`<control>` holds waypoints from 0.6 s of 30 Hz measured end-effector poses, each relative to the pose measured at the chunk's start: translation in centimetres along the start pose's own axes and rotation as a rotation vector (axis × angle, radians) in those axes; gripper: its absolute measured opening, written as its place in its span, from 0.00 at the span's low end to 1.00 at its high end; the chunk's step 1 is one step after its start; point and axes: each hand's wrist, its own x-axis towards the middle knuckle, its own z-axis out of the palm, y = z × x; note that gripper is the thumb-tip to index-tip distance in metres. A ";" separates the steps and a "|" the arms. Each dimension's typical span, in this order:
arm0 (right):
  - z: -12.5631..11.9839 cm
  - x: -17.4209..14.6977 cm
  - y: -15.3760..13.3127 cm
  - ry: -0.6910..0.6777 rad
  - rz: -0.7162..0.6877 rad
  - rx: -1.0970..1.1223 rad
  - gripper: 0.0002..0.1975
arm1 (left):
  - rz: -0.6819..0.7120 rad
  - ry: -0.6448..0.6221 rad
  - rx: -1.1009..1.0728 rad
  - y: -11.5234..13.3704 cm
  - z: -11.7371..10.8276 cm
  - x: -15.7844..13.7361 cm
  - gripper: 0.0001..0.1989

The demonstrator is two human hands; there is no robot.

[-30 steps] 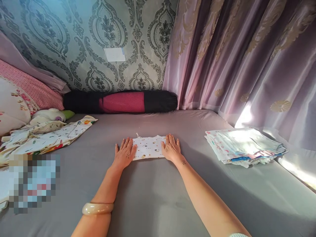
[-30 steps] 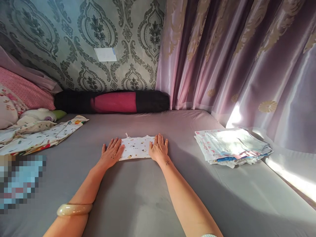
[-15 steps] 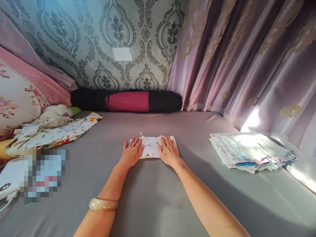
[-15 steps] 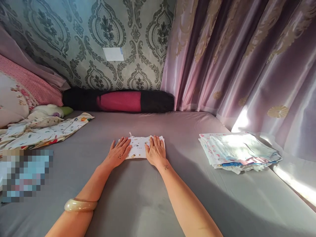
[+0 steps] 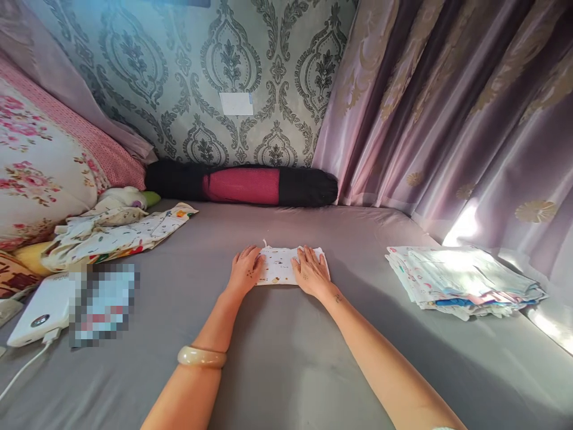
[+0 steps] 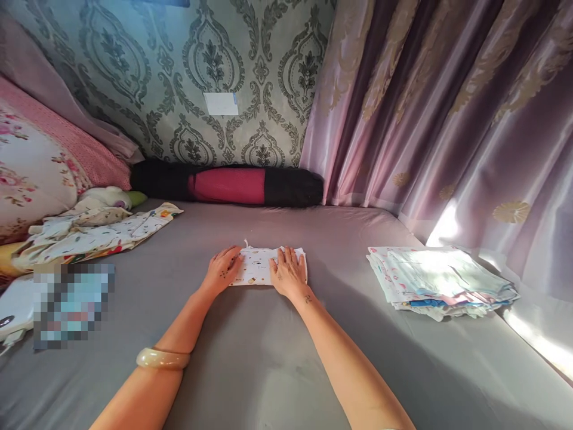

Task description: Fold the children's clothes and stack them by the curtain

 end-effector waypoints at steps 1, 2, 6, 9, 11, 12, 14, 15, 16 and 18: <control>-0.1 0.0 -0.5 0.011 -0.015 0.005 0.30 | -0.004 0.031 -0.020 -0.2 0.0 0.1 0.18; -0.1 0.1 -1.1 0.020 -0.041 0.011 0.30 | -0.010 0.058 -0.040 -0.4 0.0 0.2 0.17; -0.1 0.4 -3.6 0.009 -0.148 0.071 0.29 | -0.045 0.121 -0.095 -0.7 -0.1 0.3 0.16; 0.3 0.5 -5.0 0.014 -0.187 0.106 0.28 | -0.065 0.130 -0.108 -0.7 -0.1 0.2 0.16; 0.7 0.5 -5.4 0.028 -0.200 0.112 0.28 | -0.078 0.133 -0.115 -0.7 -0.1 0.2 0.15; 0.9 0.4 -5.5 0.039 -0.208 0.110 0.28 | -0.086 0.136 -0.121 -0.7 -0.1 0.3 0.15; 1.4 0.3 -5.5 0.072 -0.228 0.093 0.28 | -0.101 0.142 -0.133 -0.7 -0.1 0.4 0.15; 1.7 0.2 -5.5 0.091 -0.236 0.082 0.27 | -0.107 0.145 -0.137 -0.7 -0.1 0.4 0.15; 1.9 0.2 -5.4 0.107 -0.241 0.072 0.27 | -0.111 0.147 -0.141 -0.7 -0.2 0.4 0.14; 2.2 0.2 -5.3 0.120 -0.241 0.058 0.27 | -0.117 0.152 -0.142 -0.7 -0.2 0.5 0.14</control>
